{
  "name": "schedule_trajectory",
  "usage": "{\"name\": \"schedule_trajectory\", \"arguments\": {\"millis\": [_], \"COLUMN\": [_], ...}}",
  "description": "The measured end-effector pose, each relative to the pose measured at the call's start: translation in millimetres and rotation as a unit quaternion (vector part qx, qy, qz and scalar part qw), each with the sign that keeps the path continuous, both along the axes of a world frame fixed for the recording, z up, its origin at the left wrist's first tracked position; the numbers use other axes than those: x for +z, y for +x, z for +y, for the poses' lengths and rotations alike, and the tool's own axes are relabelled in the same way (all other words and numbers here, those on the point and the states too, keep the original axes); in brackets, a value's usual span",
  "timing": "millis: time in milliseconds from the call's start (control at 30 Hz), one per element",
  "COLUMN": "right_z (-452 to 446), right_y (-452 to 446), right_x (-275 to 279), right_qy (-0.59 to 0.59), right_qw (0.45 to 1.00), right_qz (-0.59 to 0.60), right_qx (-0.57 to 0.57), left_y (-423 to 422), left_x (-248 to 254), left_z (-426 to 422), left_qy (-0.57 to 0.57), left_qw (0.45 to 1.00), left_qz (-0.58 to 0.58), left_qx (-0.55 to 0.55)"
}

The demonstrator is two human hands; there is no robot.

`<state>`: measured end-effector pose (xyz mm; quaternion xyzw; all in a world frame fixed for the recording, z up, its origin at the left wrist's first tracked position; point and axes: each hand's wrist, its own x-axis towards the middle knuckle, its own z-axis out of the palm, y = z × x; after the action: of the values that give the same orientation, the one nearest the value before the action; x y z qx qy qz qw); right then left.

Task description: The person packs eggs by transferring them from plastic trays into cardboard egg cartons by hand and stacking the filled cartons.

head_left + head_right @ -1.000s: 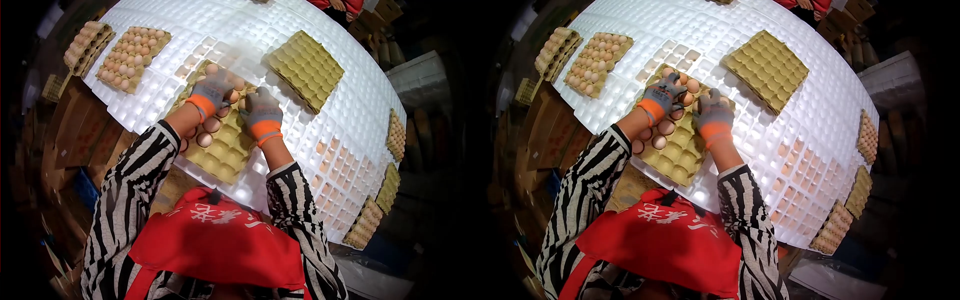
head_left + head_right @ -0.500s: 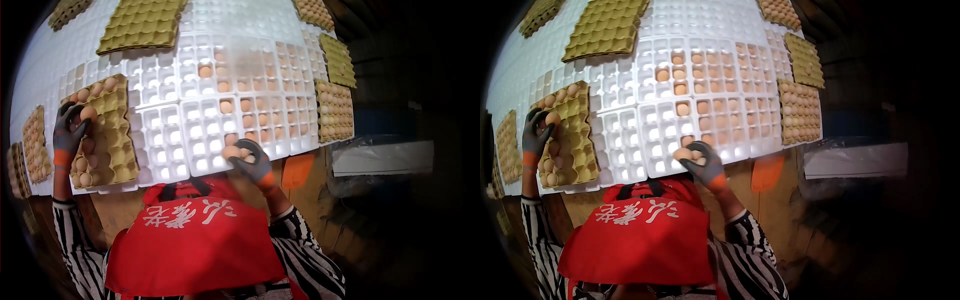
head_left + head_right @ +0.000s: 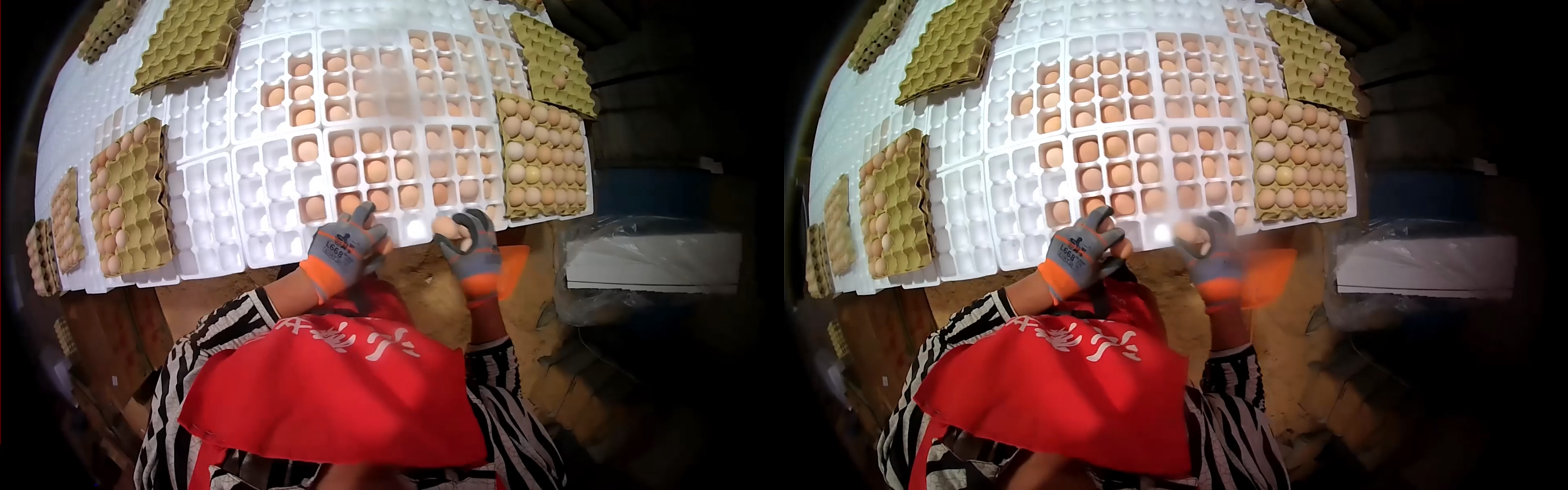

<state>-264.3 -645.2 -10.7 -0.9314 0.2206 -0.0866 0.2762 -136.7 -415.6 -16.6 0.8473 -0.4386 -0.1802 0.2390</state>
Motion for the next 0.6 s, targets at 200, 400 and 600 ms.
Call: {"name": "schedule_trajectory", "arguments": {"millis": [200,400,600], "right_z": [15.1,-25.6,-62.4], "right_y": [9.9,-8.8,-2.4], "right_x": [-42.3,-68.0,-79.2], "right_qy": [-0.013,0.381,0.009], "right_qw": [0.999,0.924,0.977], "right_qz": [0.014,0.022,-0.211], "right_qx": [0.049,-0.010,0.030], "left_y": [-13.3,-28.3,-19.2], "left_x": [-34.0,-34.6,-31.0], "left_z": [-19.9,9.9,36.4], "left_qy": [0.087,0.046,-0.220], "left_qw": [0.994,0.997,0.936], "left_qz": [-0.055,-0.013,0.154], "left_qx": [0.030,0.054,0.226]}}
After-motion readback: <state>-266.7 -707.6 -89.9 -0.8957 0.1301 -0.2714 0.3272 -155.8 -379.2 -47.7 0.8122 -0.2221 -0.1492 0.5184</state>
